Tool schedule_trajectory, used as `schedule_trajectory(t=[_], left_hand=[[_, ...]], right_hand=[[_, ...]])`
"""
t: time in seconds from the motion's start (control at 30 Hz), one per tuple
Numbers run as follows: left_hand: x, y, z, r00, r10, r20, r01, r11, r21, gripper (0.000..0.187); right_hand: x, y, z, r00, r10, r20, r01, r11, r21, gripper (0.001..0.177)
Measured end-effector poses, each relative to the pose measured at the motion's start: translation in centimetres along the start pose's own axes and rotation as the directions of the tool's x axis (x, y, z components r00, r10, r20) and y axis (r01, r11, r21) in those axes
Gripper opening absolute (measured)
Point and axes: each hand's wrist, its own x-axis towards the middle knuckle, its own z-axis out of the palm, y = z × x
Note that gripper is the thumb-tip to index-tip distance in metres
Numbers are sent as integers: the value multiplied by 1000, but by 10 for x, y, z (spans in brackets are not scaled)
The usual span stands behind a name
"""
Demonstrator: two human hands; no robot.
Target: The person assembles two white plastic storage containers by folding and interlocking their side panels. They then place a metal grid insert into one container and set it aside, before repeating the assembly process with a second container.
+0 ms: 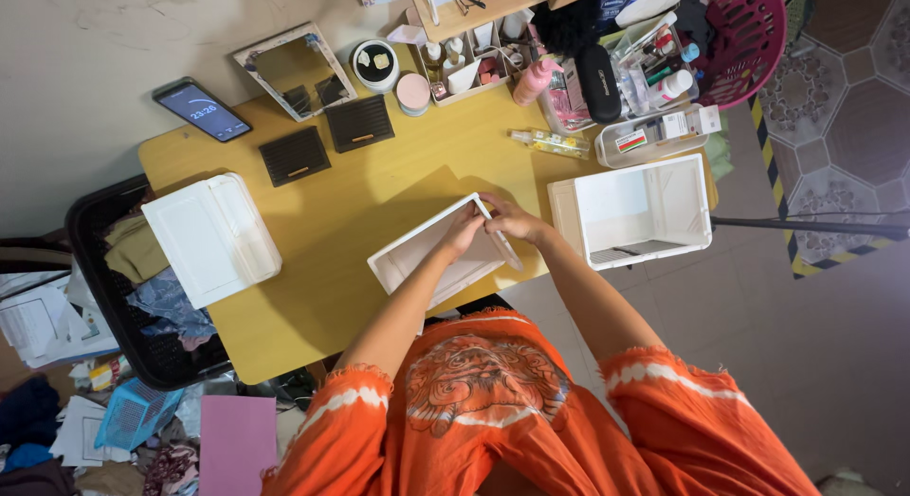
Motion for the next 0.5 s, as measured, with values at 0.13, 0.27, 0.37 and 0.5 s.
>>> schedule_trajectory(t=[0.13, 0.27, 0.37, 0.5], left_hand=[[-19, 27, 3, 994, 35, -105, 8, 924, 382, 32], [-56, 83, 2, 975, 176, -136, -36, 730, 683, 18], [-68, 122, -1, 897, 430, -98, -204, 601, 773, 22], [-60, 147, -14, 735, 673, 79, -329, 253, 910, 42]], right_hand=[[-6, -4, 4, 999, -11, -52, 6, 995, -95, 91], [-18, -23, 16, 956, -181, -229, 139, 973, -186, 66], [-27, -37, 29, 882, -329, -338, 208, 914, -347, 47], [-33, -51, 50, 792, -318, -521, 74, 897, -436, 36]])
